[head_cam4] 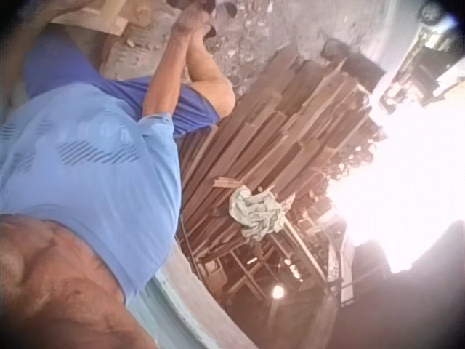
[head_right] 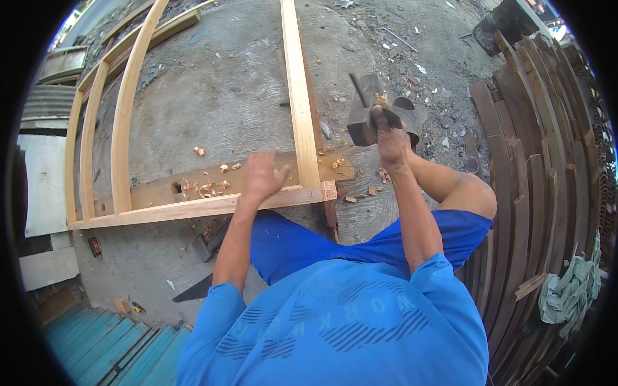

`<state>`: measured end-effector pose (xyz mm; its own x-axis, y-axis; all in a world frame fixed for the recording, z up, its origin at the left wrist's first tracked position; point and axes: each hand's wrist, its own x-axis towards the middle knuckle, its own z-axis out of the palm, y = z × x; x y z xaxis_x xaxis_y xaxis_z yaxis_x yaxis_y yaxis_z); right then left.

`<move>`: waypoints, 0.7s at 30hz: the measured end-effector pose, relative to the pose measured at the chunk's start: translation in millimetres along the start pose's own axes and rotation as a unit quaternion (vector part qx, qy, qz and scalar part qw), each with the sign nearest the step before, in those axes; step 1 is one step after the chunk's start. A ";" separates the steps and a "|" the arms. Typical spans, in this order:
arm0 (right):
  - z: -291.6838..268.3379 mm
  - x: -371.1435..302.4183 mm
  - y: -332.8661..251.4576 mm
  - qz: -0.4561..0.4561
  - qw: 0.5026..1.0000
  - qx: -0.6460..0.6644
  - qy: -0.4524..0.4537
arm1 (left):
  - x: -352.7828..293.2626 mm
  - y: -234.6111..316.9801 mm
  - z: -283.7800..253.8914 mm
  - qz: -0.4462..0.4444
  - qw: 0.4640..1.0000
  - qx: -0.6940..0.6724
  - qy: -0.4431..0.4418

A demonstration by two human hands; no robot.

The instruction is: The person shaves a wooden beam on a frame using a hand plane and adjusts the tool's blade with a hammer.

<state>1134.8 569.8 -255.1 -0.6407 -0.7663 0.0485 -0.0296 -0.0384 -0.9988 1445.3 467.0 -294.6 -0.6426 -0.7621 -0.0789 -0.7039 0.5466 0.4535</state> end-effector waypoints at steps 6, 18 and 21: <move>-36.6 -39.6 -2.8 0.138 0.975 0.164 0.051 | -105.5 79.7 82.4 0.050 0.998 0.021 0.025; -13.5 -56.8 -3.2 0.100 0.988 0.095 0.065 | -113.2 83.3 68.5 0.110 0.987 -0.093 0.072; -0.3 -56.1 2.0 0.045 0.992 0.107 0.052 | -117.3 44.4 60.9 0.068 0.995 -0.033 0.067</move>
<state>1170.4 613.0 -259.8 -0.7088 -0.7035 -0.0528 0.1882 -0.1165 -0.9752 1471.1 601.8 -319.3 -0.6811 -0.7246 0.1050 -0.5888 0.6273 0.5097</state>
